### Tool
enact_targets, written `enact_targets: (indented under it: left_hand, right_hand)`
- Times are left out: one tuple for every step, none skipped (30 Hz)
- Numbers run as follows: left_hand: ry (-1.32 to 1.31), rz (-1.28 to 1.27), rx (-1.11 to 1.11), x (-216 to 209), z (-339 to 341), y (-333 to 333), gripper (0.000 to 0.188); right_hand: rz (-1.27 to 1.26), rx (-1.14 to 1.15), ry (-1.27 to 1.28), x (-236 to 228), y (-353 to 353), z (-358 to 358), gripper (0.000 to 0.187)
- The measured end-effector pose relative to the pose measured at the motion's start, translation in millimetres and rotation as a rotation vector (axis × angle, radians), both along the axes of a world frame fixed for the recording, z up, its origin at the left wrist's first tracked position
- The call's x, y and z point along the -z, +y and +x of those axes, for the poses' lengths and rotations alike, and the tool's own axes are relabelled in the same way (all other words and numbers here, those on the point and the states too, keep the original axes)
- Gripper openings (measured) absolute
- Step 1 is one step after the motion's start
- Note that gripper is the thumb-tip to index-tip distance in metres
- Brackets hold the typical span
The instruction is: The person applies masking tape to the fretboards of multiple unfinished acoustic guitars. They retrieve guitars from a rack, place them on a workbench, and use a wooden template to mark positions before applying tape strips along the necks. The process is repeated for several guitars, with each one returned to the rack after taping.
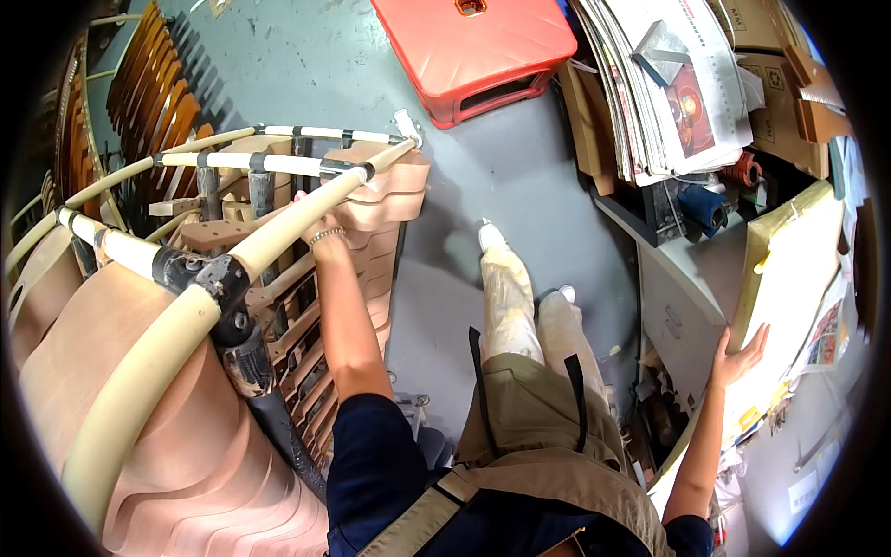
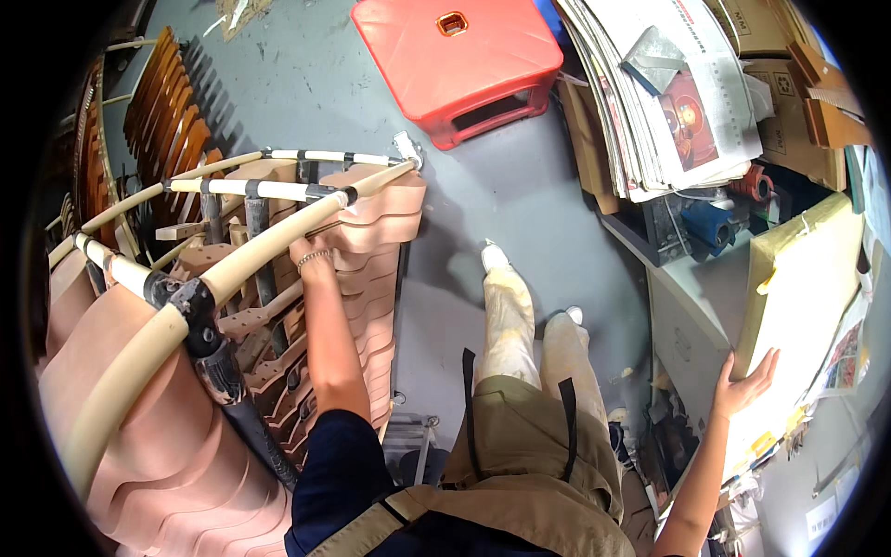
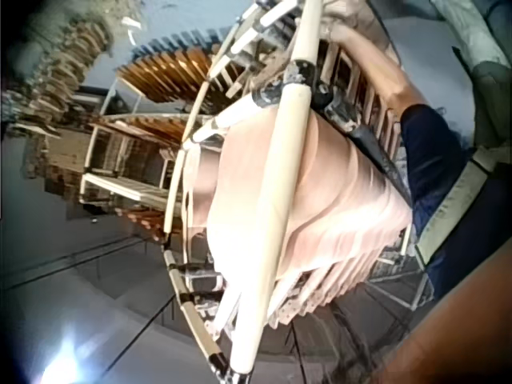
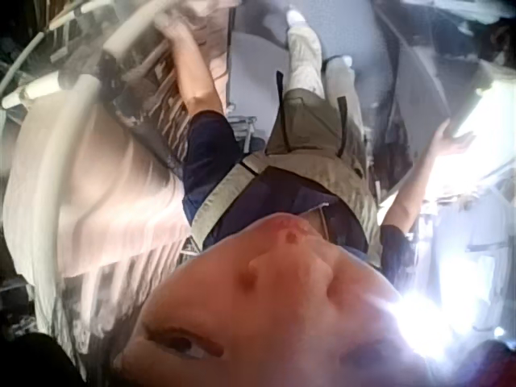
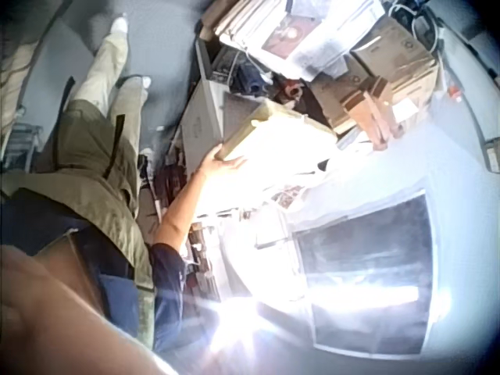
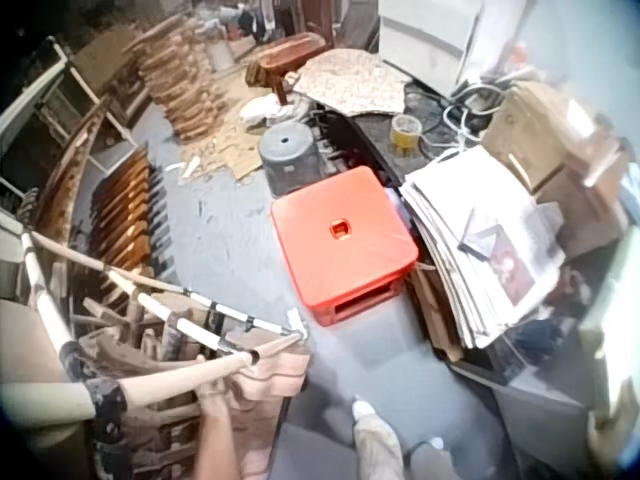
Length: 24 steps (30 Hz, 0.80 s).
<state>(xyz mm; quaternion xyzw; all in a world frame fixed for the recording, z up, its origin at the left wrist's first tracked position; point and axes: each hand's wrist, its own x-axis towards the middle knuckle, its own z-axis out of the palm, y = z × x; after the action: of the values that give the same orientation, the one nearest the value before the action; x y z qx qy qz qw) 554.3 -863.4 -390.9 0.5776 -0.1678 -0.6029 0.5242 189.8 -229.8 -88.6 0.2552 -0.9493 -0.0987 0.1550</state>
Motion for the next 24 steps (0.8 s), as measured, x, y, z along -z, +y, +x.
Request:
enact_targets:
  left_hand:
    - [0.010,-0.009,0.039,-10,3,4,0.043]
    - [-0.012,-0.013,0.091,-29,-3,11,0.046]
    - [-0.104,0.125,0.093,-6,10,3,0.046]
    - [-0.075,0.104,0.107,-16,17,-37,0.037]
    - [-0.215,-0.015,0.090,-6,17,-23,0.038]
    - [-0.246,-0.061,0.034,0,17,-14,0.037]
    - [-0.274,-0.108,-0.020,-13,-4,-3,0.037]
    - [-0.191,-0.083,-0.112,5,5,-6,0.034]
    - [-0.107,-0.057,-0.203,16,10,-8,0.031]
    - [-0.029,-0.016,-0.292,26,13,-4,0.028]
    - [-0.108,0.044,-0.186,-2,-14,7,0.024]
    - [-0.196,0.090,-0.082,-41,-39,19,0.020]
    - [-0.189,0.075,-0.059,-47,-39,18,0.020]
    - [-0.174,0.074,-0.058,-37,-28,12,0.021]
    - [-0.168,0.074,-0.065,-27,-17,2,0.021]
    - [-0.155,0.074,-0.075,-14,-10,-8,0.022]
    - [-0.157,0.067,-0.092,-7,-6,-14,0.022]
    - [-0.150,0.048,-0.105,3,-6,-15,0.023]
    - [-0.138,0.031,-0.114,9,-16,-15,0.023]
    - [-0.127,0.019,-0.122,11,-18,-12,0.024]
    - [-0.115,0.021,-0.118,12,-21,-13,0.024]
    - [-0.109,0.018,-0.112,10,-22,-15,0.024]
    - [-0.101,0.021,-0.104,9,-24,-17,0.025]
    - [-0.089,0.031,-0.094,8,-28,-18,0.025]
  right_hand:
    - [0.018,-0.002,-0.013,-3,4,2,0.070]
    - [0.011,-0.009,-0.014,-4,5,3,0.069]
    - [0.005,-0.016,-0.015,-3,4,3,0.069]
    - [-0.009,-0.025,-0.012,-2,2,2,0.069]
    - [-0.011,-0.030,-0.013,0,1,1,0.069]
    - [-0.014,-0.035,-0.013,1,2,0,0.069]
    - [-0.017,-0.039,-0.001,2,1,-4,0.069]
    - [-0.011,-0.036,-0.003,3,1,-6,0.069]
    - [-0.006,-0.034,-0.006,3,2,-6,0.068]
    - [0.015,-0.031,-0.014,-1,4,-5,0.068]
    - [0.024,-0.015,-0.003,-5,7,3,0.069]
    - [0.022,-0.004,-0.001,-5,8,7,0.069]
    - [0.010,-0.007,0.001,-2,6,6,0.069]
    - [0.015,-0.009,-0.003,-2,6,4,0.069]
    - [0.019,-0.011,-0.007,-2,7,3,0.069]
    - [0.022,-0.011,-0.001,-1,7,-1,0.068]
    - [0.016,-0.022,0.001,0,6,-1,0.068]
    - [0.011,-0.033,0.003,0,5,-2,0.068]
    - [0.007,-0.039,0.015,0,3,-3,0.067]
    - [0.012,-0.034,0.017,0,4,-2,0.067]
    - [0.017,-0.029,0.019,0,6,-1,0.067]
    - [0.023,-0.025,0.015,0,8,2,0.066]
    - [0.022,-0.028,0.024,0,8,2,0.066]
    - [0.020,-0.031,0.033,-1,7,1,0.066]
